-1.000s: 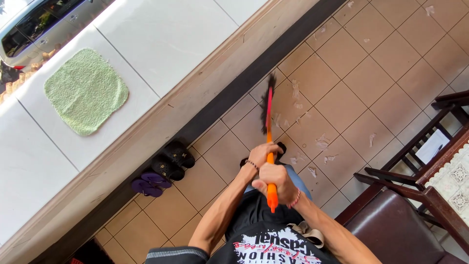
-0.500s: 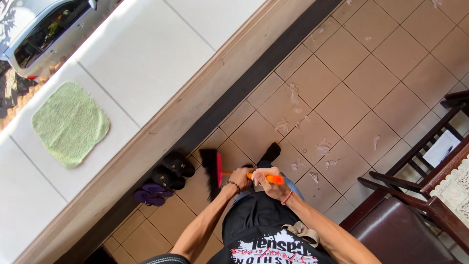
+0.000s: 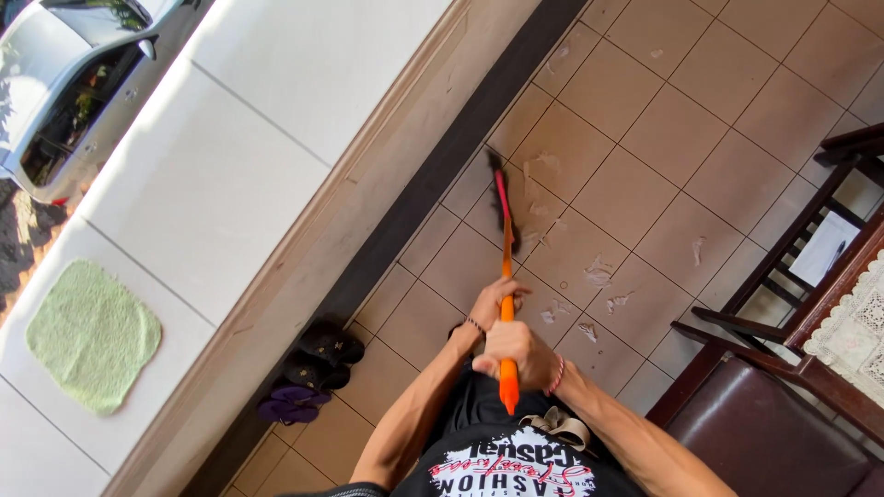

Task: Sweeping the floor and organizing sandals in an outdoor-facing hallway or courtyard area.

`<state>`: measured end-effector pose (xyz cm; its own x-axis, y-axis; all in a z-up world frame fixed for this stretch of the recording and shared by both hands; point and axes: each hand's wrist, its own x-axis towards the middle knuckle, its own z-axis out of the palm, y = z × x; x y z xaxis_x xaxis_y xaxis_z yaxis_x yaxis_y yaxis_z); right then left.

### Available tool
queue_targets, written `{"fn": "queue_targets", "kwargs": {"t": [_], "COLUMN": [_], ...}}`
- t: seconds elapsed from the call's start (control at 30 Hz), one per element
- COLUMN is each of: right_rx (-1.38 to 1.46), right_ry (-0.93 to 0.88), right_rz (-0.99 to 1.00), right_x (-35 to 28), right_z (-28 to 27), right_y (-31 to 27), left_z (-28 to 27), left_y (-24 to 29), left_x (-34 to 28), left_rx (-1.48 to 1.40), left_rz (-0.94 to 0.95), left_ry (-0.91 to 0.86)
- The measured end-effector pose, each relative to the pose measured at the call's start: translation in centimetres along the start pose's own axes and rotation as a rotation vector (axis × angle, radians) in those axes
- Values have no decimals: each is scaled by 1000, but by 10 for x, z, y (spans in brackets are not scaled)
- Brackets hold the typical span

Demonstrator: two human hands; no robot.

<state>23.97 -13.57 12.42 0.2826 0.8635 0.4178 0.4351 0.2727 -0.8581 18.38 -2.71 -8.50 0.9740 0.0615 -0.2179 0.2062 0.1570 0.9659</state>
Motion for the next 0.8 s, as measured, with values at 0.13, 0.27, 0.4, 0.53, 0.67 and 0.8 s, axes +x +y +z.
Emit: {"fn": "queue_targets", "kwargs": {"t": [0.13, 0.27, 0.4, 0.53, 0.67, 0.8], "right_rx": [99, 217, 272, 109, -76, -174], "right_ry": [-42, -42, -16, -15, 38, 186], "right_rz": [33, 174, 420, 451, 369, 399], "right_x": [-11, -10, 1, -17, -11, -10], "right_z": [-24, -42, -59, -53, -52, -49], "right_y": [-21, -7, 14, 51, 43, 19], "left_z": [12, 4, -17, -24, -12, 11], "left_y": [99, 58, -24, -39, -2, 43], "left_x": [-31, -31, 6, 62, 94, 115], "left_rx": [363, 489, 650, 667, 545, 561], "left_rz": [92, 84, 40, 80, 167, 178], "left_ry": [-21, -41, -73, -160, -188, -142]}}
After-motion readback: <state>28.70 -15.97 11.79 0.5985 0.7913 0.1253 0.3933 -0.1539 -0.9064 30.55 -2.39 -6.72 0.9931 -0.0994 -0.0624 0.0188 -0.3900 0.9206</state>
